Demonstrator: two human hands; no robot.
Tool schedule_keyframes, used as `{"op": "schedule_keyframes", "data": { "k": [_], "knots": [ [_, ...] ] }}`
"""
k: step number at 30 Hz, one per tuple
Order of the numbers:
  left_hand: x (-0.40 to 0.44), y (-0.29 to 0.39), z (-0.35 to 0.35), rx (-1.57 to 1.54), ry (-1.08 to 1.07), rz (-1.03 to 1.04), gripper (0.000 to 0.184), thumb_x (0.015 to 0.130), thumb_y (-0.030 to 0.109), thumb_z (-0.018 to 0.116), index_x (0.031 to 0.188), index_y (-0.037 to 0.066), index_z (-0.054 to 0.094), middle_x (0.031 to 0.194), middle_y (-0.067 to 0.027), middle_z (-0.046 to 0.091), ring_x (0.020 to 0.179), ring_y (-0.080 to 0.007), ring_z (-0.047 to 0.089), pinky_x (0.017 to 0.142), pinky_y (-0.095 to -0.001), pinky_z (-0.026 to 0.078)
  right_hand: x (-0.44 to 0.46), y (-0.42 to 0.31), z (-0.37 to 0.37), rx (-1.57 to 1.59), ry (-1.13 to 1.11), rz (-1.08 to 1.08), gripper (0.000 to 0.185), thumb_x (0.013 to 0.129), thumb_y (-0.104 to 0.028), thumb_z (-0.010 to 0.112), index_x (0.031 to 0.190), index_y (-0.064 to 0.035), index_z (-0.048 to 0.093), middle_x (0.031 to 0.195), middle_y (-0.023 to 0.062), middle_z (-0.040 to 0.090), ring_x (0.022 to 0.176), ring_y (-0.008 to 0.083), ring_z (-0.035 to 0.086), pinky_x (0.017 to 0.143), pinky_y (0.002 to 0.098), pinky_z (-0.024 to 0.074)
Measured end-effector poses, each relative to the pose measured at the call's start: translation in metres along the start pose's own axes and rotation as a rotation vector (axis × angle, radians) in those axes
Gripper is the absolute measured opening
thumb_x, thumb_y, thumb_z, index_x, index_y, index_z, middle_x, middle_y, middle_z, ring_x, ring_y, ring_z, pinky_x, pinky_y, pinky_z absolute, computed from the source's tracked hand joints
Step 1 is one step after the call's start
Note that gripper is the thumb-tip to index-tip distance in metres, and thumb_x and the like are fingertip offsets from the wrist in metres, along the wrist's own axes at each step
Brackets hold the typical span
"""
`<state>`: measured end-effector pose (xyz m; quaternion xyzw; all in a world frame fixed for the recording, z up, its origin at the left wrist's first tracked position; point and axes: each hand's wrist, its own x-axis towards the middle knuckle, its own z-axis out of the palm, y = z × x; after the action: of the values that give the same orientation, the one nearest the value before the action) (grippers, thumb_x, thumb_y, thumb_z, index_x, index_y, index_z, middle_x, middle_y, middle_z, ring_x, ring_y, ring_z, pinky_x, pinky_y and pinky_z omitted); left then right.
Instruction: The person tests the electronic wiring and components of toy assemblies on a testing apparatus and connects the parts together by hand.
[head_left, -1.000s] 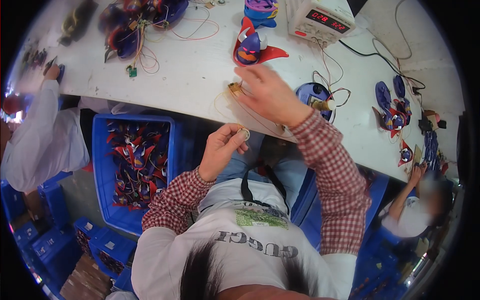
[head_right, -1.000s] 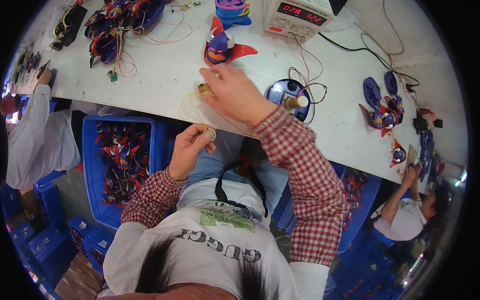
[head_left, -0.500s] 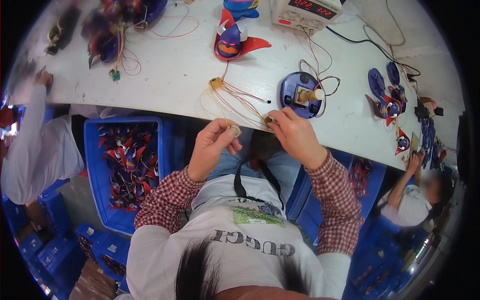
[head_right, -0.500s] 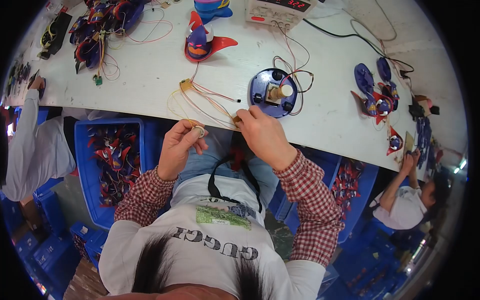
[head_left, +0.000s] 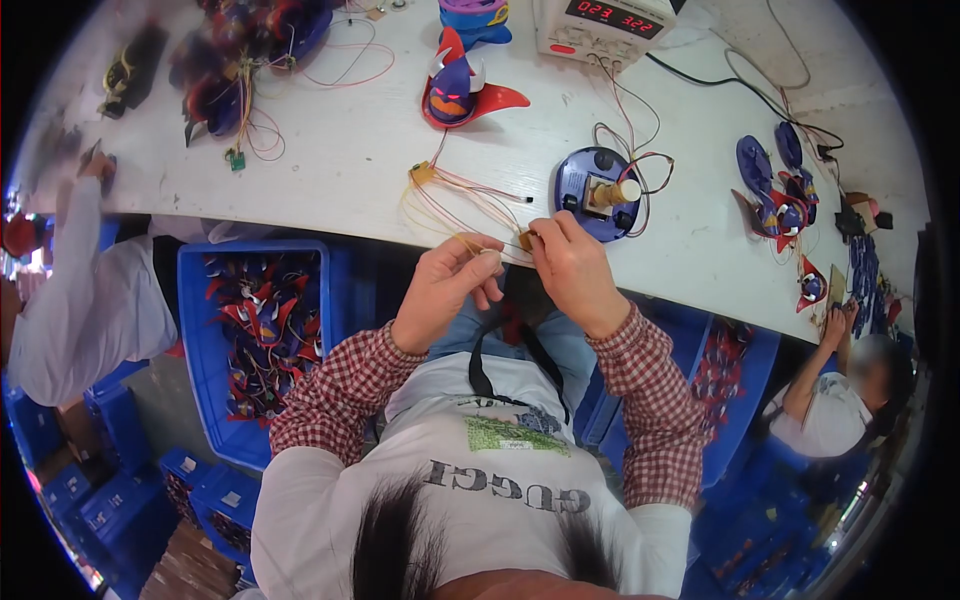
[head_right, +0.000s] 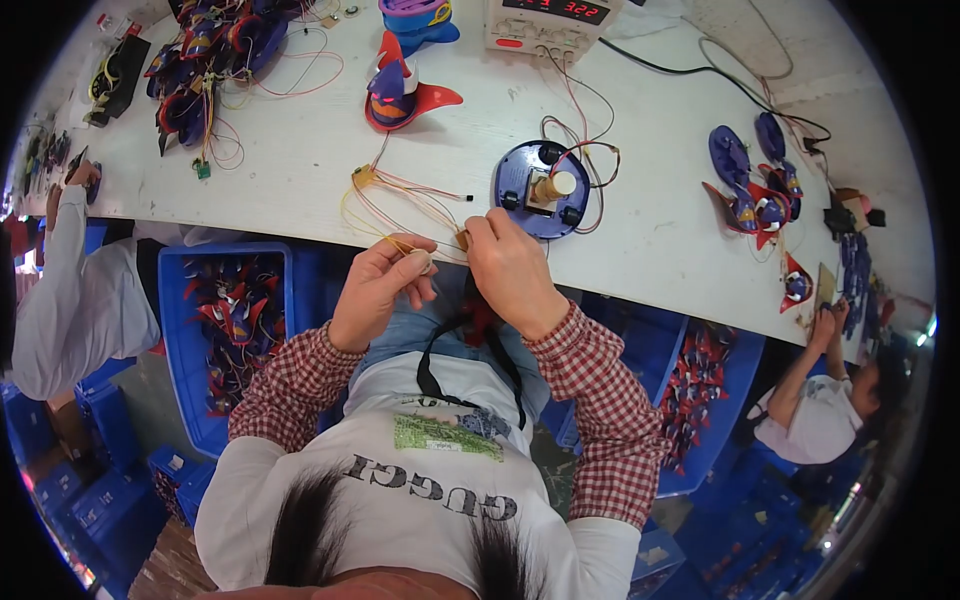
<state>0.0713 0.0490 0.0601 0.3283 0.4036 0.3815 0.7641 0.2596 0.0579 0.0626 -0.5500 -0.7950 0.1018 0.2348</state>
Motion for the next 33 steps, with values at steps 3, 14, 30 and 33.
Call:
{"op": "schedule_keyframes", "data": {
  "k": [3,14,30,33],
  "knots": [
    [0.008,-0.001,0.009,0.002,0.021,-0.007,0.024,0.092,0.017,0.057,0.107,-0.002,0.057,0.084,-0.0086,0.06,0.063,-0.0118,0.059,0.051,-0.0181,0.045,0.005,-0.004,-0.004,0.001,0.049,-0.01,0.018,0.079,0.003,0.062,0.096,-0.0016,0.06,0.086,0.009,0.054,0.063,0.0242,0.056,0.057,0.0302,0.0477],
    [0.026,-0.009,0.012,-0.034,0.047,-0.051,0.018,0.095,0.02,0.055,0.095,0.002,0.055,0.074,-0.0055,0.058,0.047,-0.0091,0.054,0.038,-0.015,0.039,0.007,-0.016,-0.005,0.209,0.138,0.027,0.02,0.078,0.001,0.061,0.097,-0.0022,0.058,0.084,0.0099,0.054,0.062,0.0235,0.054,0.056,0.031,0.0461],
    [0.025,-0.01,0.006,0.049,0.079,-0.092,0.016,0.092,0.019,0.055,0.085,0.004,0.056,0.063,-0.003,0.054,0.041,-0.008,0.049,0.035,-0.0158,0.035,-0.007,-0.002,0.001,0.508,0.066,0.028,0.02,0.079,0.006,0.062,0.097,0.0001,0.061,0.085,0.0068,0.058,0.062,0.0154,0.05,0.053,0.024,0.0398],
    [0.025,-0.01,0.006,0.043,0.086,-0.1,0.017,0.092,0.019,0.055,0.084,0.004,0.056,0.062,-0.0028,0.054,0.04,-0.008,0.048,0.035,-0.0159,0.035,-0.006,0.0,0.0,0.514,0.045,0.014,0.019,0.078,0.006,0.063,0.096,-0.0001,0.061,0.084,0.007,0.058,0.062,0.0159,0.05,0.053,0.0243,0.0401]
  ]
}}
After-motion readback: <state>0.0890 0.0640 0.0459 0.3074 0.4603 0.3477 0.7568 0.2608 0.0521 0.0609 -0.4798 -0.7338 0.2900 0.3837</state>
